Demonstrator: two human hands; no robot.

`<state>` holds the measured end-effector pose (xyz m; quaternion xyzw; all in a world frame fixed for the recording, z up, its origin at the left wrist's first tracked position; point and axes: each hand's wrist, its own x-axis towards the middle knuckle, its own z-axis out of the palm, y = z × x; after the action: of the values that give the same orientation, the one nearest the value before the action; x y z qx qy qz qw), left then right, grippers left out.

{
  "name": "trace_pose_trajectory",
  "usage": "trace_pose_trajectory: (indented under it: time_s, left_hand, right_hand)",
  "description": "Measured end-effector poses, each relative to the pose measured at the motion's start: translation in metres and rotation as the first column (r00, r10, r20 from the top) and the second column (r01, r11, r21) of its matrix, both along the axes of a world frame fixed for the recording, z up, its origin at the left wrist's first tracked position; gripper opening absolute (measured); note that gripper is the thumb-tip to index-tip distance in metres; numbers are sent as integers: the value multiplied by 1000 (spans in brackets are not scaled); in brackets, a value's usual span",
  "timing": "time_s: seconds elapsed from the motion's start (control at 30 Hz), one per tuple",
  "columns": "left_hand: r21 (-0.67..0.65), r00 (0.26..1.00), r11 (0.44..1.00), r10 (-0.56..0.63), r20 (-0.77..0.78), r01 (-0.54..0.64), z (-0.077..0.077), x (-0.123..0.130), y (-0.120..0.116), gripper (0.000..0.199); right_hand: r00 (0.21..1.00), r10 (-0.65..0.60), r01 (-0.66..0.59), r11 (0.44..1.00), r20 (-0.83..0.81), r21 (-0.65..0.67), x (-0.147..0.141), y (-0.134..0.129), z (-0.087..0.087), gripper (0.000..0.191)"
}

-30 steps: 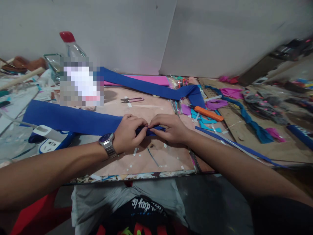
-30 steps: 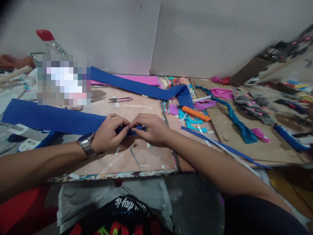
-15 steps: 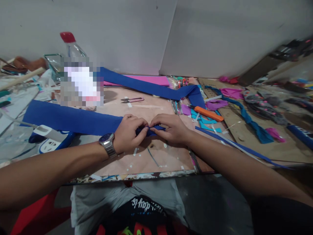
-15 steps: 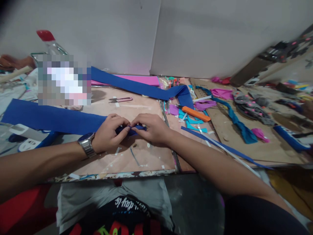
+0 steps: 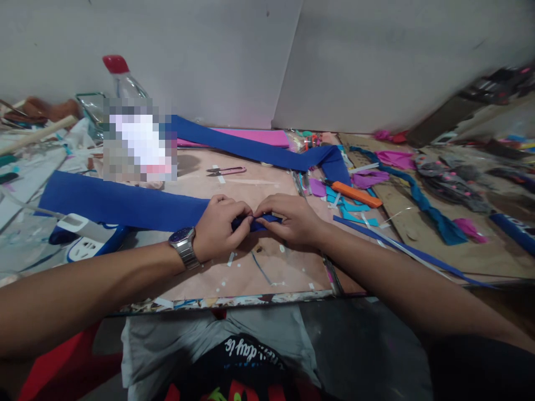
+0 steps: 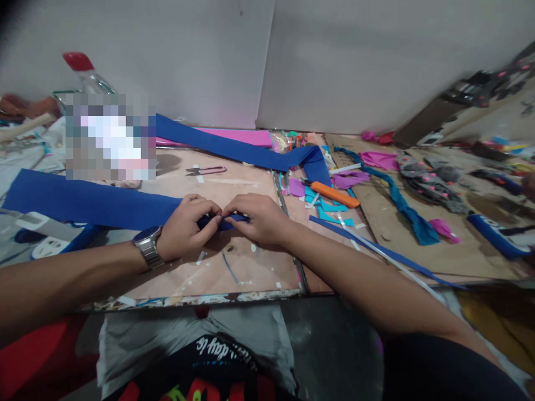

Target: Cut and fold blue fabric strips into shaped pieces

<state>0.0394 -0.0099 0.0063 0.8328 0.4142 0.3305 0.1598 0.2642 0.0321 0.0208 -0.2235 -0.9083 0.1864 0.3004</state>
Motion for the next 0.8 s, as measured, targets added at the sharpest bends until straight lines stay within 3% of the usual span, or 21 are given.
trace_pose_trajectory:
  time_s: [0.8]
  left_hand:
    - [11, 1000, 1000, -12, 0, 12, -1, 0, 0, 20]
  right_hand:
    - [1000, 5, -5, 999, 2, -46, 0, 1, 0, 7]
